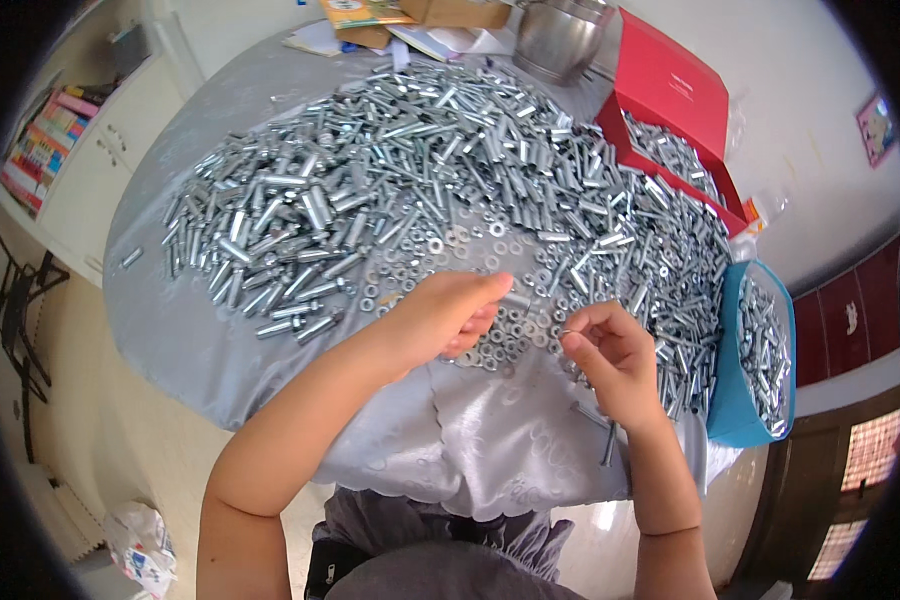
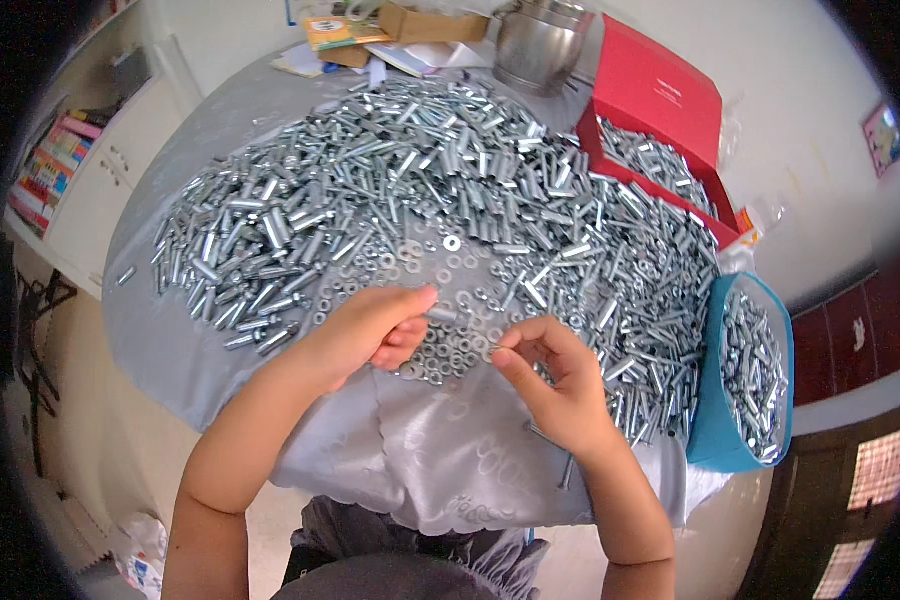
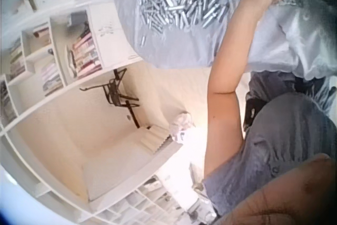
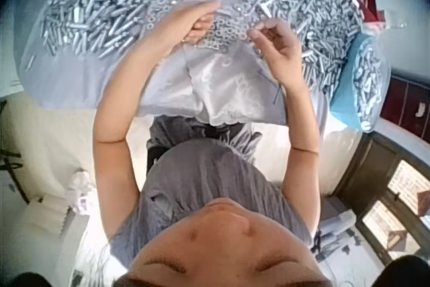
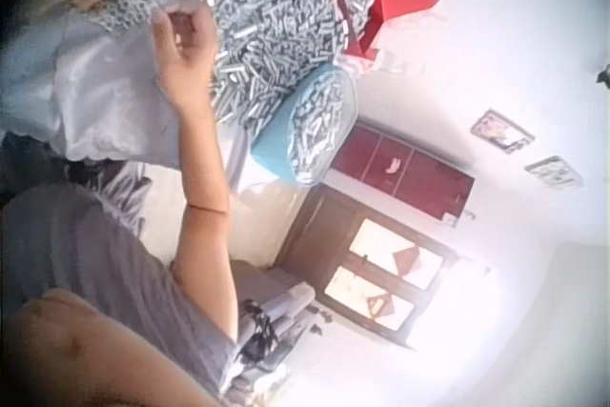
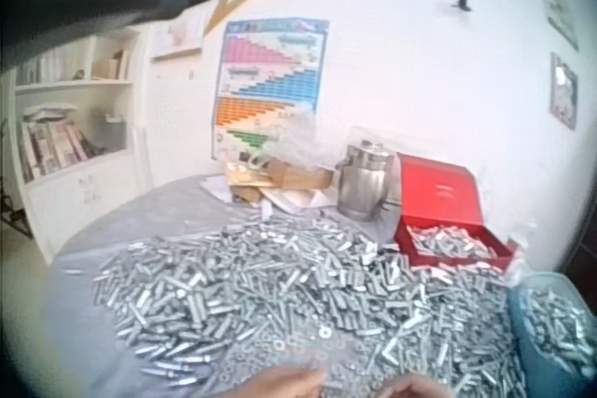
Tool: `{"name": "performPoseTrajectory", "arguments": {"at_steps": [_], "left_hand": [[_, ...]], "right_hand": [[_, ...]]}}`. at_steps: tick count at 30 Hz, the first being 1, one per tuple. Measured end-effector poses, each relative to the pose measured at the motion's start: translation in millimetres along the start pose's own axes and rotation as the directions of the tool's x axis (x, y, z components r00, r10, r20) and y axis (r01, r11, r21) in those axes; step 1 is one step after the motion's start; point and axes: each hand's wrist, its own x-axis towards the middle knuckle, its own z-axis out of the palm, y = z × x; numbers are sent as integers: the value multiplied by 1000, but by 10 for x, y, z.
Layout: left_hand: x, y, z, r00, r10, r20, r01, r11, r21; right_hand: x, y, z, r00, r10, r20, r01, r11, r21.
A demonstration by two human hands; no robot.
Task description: The person repeatedly picks up metal bolts and washers from a large pile on a table. They thread the washers onto the bolts by hand and place the assembled units into a blue container on the right side of the table. The task involves continuous manual sorting and assembly of hardware components.
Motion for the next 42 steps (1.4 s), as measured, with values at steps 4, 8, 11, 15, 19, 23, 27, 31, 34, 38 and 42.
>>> {"name": "performPoseTrajectory", "arguments": {"at_steps": [4, 8, 11, 15, 19, 23, 27, 31, 34, 38, 42], "left_hand": [[41, -138, 103, 992, -22, 126, 22, 1000, 7], [22, -96, 118, 995, -80, 62, 79, 997, 20], [32, -104, 135, 997, -69, 40, 68, 998, 17], [11, -67, 161, 997, -74, 18, 74, 997, 30], [11, -76, 154, 998, -58, 4, 58, 998, 14], [2, -67, 177, 995, -91, 31, 90, 995, 47], [-15, -86, 147, 995, -80, 62, 78, 997, 27], [6, -95, 146, 995, -79, 62, 79, 997, 2], [15, -110, 150, 997, -65, 44, 66, 998, -16], [35, -133, 157, 998, -39, 50, 41, 999, -30], [18, -131, 202, 997, -48, 58, 50, 998, -28]], "right_hand": [[-42, 119, -35, 999, 34, -8, -34, 997, 70], [-41, 93, -46, 997, 48, 69, -53, 995, 86], [-55, 112, -78, 996, 51, 72, -58, 995, 87], [-71, 84, -55, 995, 74, 65, -85, 979, 183], [-73, 79, -70, 994, 64, 86, -77, 985, 152], [-71, 91, -71, 992, 66, 108, -76, 993, 95], [-58, 105, -67, 990, 65, 125, -76, 993, 88], [-60, 111, -40, 998, 51, 35, -56, 988, 142], [-59, 106, -24, 1000, 11, -17, -10, 999, 44], [-55, 148, -3, 998, -35, -47, 36, 999, 10], [-49, 155, 19, 997, -65, -29, 64, 997, -34]]}}
